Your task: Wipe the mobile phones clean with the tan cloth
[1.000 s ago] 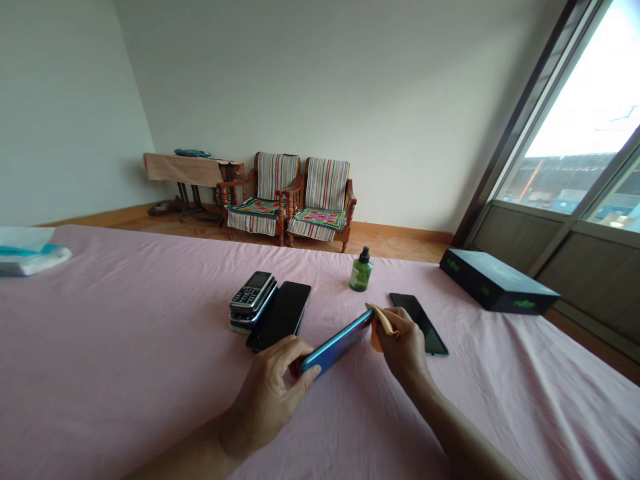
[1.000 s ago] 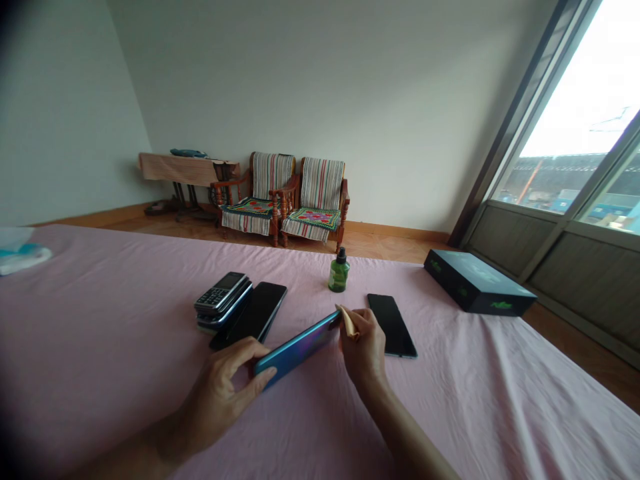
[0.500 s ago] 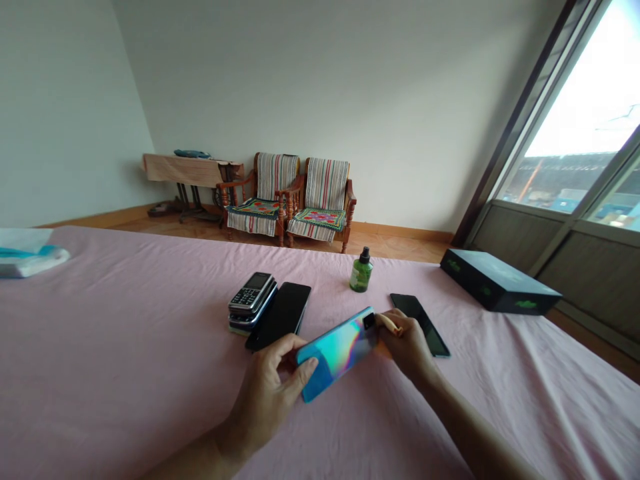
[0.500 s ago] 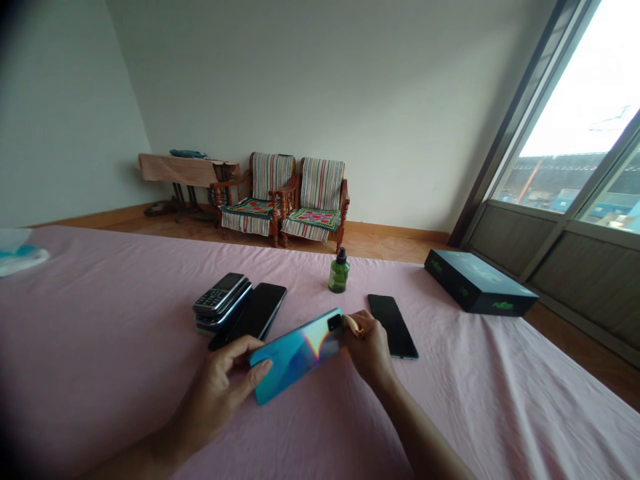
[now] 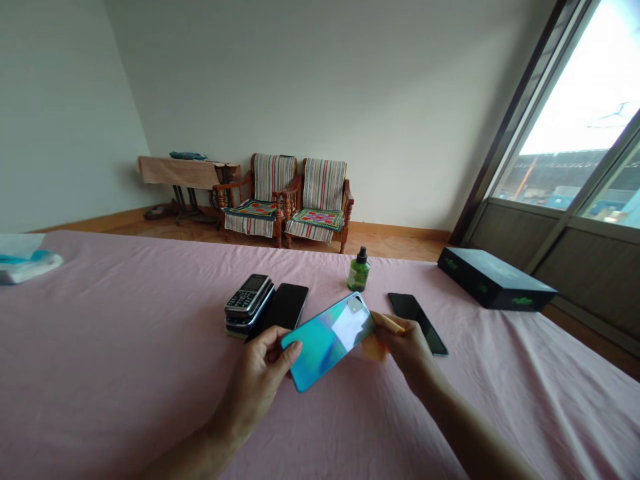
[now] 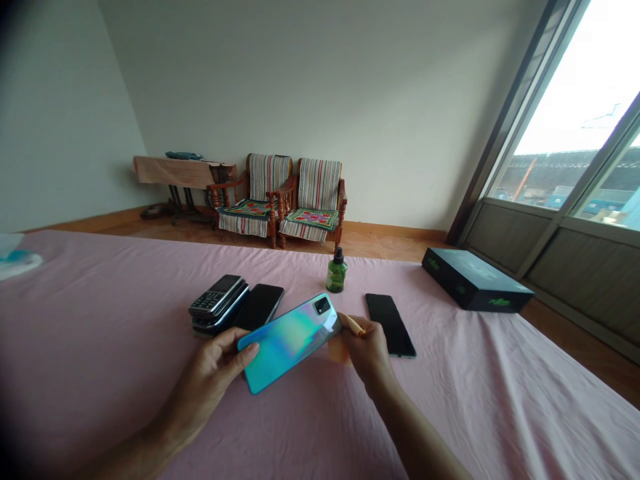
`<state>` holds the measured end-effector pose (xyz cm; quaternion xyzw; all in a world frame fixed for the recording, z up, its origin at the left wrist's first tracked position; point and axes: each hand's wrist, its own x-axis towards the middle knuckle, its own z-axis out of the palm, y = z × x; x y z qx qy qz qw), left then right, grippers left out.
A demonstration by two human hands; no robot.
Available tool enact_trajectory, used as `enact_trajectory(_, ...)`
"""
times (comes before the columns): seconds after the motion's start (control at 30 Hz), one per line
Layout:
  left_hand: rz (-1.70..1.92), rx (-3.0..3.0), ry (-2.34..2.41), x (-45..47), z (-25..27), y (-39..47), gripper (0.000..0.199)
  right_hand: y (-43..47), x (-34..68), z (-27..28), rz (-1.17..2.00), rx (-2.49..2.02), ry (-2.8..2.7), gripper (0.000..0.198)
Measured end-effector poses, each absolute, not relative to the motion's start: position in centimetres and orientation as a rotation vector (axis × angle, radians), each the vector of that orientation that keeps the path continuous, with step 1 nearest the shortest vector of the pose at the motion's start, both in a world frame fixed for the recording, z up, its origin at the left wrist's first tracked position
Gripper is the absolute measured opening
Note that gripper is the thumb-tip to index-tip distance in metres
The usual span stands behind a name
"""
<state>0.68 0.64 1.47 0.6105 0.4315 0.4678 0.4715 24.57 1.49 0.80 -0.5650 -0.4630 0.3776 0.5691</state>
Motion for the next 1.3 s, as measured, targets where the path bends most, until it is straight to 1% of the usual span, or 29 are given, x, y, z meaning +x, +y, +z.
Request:
enact_trajectory(0.17,1.113,1.548,0.99,1.2,0.9,0.2,0.03,1.5,24.9,0.7,0.929,-1.287,-0.979,0.028)
enact_trajectory(0.27,1.09,1.57,0.924,1.5,0.1,0.0,0.042,1.7,25.2,0.4,0.965,-1.26,-0.931,0.034)
enact_trajectory(0.4,1.044,1.72,0.924,1.7,-0.7,-0.4,0.04,2.0,25.5,0.2,0.991,-1.241,-0.872,0.035)
enact_trajectory(0.57,0.958,1.859,0.831,2.2,-0.3,-1.6,0.07,2.0,25.6,0.4,0.994,-1.237,-0.834,0.04)
enact_trajectory(0.63,0.985,1.977,0.854,2.3,-0.1,-1.9,0.072,1.9,25.6,0.5,0.989,-1.248,-0.837,0.039)
enact_trajectory(0.7,0.981,2.111,0.872,2.3,0.1,-1.9,0.068,1.8,25.5,0.5,0.978,-1.25,-0.853,0.038)
enact_trajectory(0.83,0.808,2.285,0.838,2.1,0.5,-1.6,0.051,1.9,25.7,0.5,0.937,-1.234,-0.907,0.035)
enact_trajectory(1.0,0.794,2.284,0.824,2.4,1.1,-2.0,0.026,2.1,25.8,0.2,0.812,-1.277,-0.978,0.032)
enact_trajectory(1.07,0.794,2.254,0.834,2.6,1.2,-2.3,0.018,2.0,25.6,0.2,0.698,-1.303,-1.032,0.03)
enact_trajectory(1.13,0.796,2.228,0.841,2.7,1.3,-2.5,0.017,1.7,25.3,0.2,0.526,-1.347,-1.151,0.032)
enact_trajectory(1.2,0.807,2.207,0.846,2.8,1.3,-2.5,0.022,1.5,24.9,0.3,0.353,-1.381,-1.299,0.038)
enact_trajectory(1.3,0.815,2.196,0.853,2.8,1.3,-2.4,0.024,1.1,24.4,0.3,0.216,-1.366,-1.459,0.043)
